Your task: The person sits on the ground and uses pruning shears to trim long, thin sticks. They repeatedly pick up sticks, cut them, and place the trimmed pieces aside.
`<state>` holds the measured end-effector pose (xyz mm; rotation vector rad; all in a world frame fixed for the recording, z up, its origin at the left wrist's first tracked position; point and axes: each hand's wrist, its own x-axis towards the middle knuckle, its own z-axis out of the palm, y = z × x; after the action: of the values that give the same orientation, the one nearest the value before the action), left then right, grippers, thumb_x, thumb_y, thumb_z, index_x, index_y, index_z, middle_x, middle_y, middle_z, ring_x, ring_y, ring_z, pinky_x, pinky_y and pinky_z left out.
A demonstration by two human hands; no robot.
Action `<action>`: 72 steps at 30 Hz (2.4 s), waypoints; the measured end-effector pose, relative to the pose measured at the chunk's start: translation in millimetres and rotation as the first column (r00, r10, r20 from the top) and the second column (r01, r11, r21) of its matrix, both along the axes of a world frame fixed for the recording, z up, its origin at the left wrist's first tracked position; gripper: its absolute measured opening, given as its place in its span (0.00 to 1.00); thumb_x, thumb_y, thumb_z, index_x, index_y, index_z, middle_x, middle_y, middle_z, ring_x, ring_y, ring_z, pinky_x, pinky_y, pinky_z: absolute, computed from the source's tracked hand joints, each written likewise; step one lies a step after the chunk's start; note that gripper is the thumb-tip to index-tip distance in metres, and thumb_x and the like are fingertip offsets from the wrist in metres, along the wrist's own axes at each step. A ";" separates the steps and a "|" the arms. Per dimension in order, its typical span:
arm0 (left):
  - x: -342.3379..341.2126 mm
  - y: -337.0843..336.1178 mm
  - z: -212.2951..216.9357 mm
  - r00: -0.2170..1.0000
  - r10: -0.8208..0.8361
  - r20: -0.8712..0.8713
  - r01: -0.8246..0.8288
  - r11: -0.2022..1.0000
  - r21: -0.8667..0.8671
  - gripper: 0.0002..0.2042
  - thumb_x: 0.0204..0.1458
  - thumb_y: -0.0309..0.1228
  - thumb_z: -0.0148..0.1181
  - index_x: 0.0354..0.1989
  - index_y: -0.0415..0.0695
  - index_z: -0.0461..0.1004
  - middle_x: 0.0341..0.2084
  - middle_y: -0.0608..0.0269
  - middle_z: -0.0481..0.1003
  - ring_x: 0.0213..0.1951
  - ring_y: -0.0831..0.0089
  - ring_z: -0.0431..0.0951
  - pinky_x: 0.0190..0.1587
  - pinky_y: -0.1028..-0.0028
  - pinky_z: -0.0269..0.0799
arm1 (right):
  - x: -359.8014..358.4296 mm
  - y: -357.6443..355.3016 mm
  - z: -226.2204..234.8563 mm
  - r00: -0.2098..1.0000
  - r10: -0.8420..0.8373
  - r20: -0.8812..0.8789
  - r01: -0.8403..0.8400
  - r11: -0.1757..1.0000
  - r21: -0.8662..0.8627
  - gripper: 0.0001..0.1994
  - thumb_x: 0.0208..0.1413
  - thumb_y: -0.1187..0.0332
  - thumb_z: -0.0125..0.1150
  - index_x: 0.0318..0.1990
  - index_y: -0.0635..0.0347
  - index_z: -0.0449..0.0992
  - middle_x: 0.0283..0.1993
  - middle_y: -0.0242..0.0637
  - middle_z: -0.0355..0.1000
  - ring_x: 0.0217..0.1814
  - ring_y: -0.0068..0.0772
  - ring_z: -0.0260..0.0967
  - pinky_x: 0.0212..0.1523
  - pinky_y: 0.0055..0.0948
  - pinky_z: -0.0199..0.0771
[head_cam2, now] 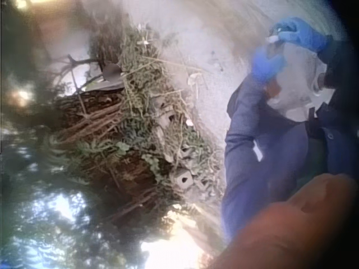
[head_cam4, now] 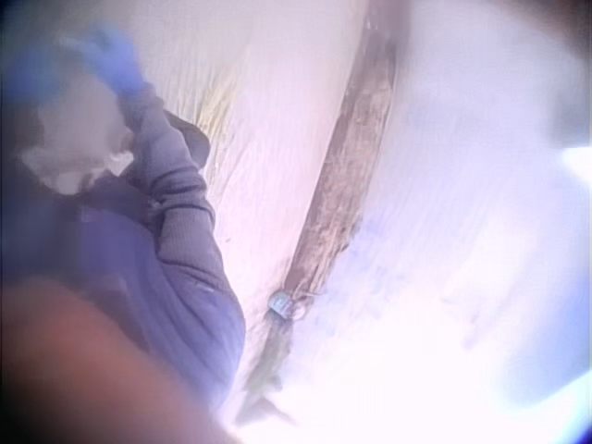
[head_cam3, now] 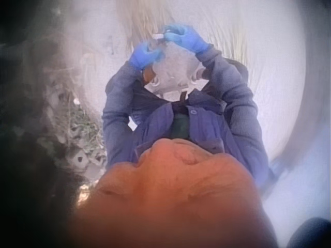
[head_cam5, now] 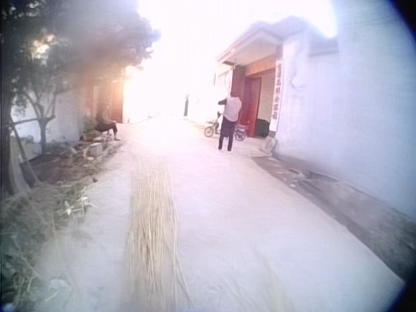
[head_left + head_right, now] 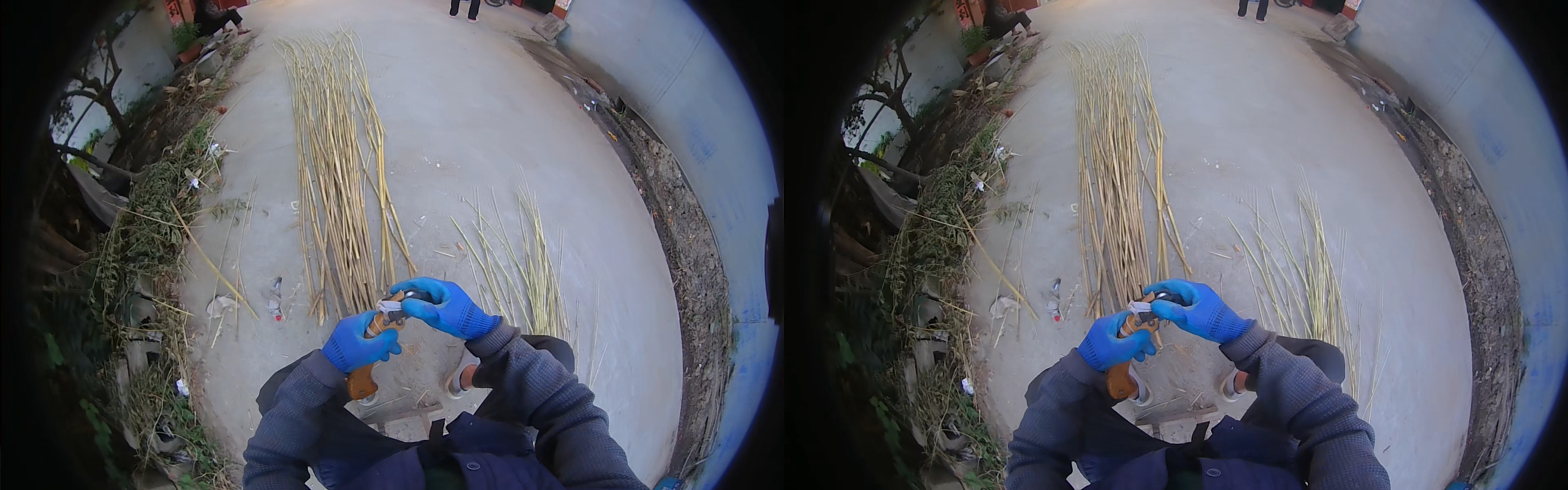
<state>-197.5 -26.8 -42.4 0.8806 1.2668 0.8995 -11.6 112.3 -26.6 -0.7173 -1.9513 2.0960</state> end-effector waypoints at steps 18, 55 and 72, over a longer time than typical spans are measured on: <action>-67.7 -21.1 34.1 0.825 0.565 0.016 -0.554 0.814 -0.175 0.15 0.56 0.26 0.53 0.50 0.30 0.71 0.23 0.52 0.77 0.24 0.68 0.77 0.28 0.71 0.73 | -75.3 25.7 -364.1 0.635 -0.467 0.615 0.129 0.849 0.512 0.33 0.51 0.45 0.61 0.55 0.65 0.71 0.45 0.53 0.77 0.49 0.46 0.76 0.51 0.40 0.73; -83.3 -11.5 -21.6 0.760 0.647 0.067 -0.650 0.759 0.035 0.14 0.56 0.34 0.61 0.41 0.33 0.72 0.22 0.53 0.78 0.20 0.70 0.78 0.24 0.71 0.77 | 68.8 -64.2 5.0 0.977 -0.202 0.063 0.212 0.949 -0.234 0.19 0.60 0.71 0.54 0.57 0.69 0.67 0.34 0.35 0.73 0.34 0.23 0.72 0.41 0.23 0.74; 6.9 -105.3 26.0 0.966 0.256 0.040 -0.252 0.964 -0.085 0.19 0.59 0.37 0.57 0.49 0.32 0.73 0.27 0.54 0.79 0.26 0.70 0.80 0.28 0.75 0.78 | 111.4 -81.2 36.2 0.969 -0.246 -0.001 0.246 0.969 0.032 0.18 0.61 0.67 0.57 0.56 0.66 0.70 0.32 0.32 0.73 0.31 0.20 0.72 0.36 0.22 0.75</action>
<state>-190.6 -132.1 -16.4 0.6371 1.3819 1.0585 99.9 31.1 9.6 -0.9054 -1.7879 1.9130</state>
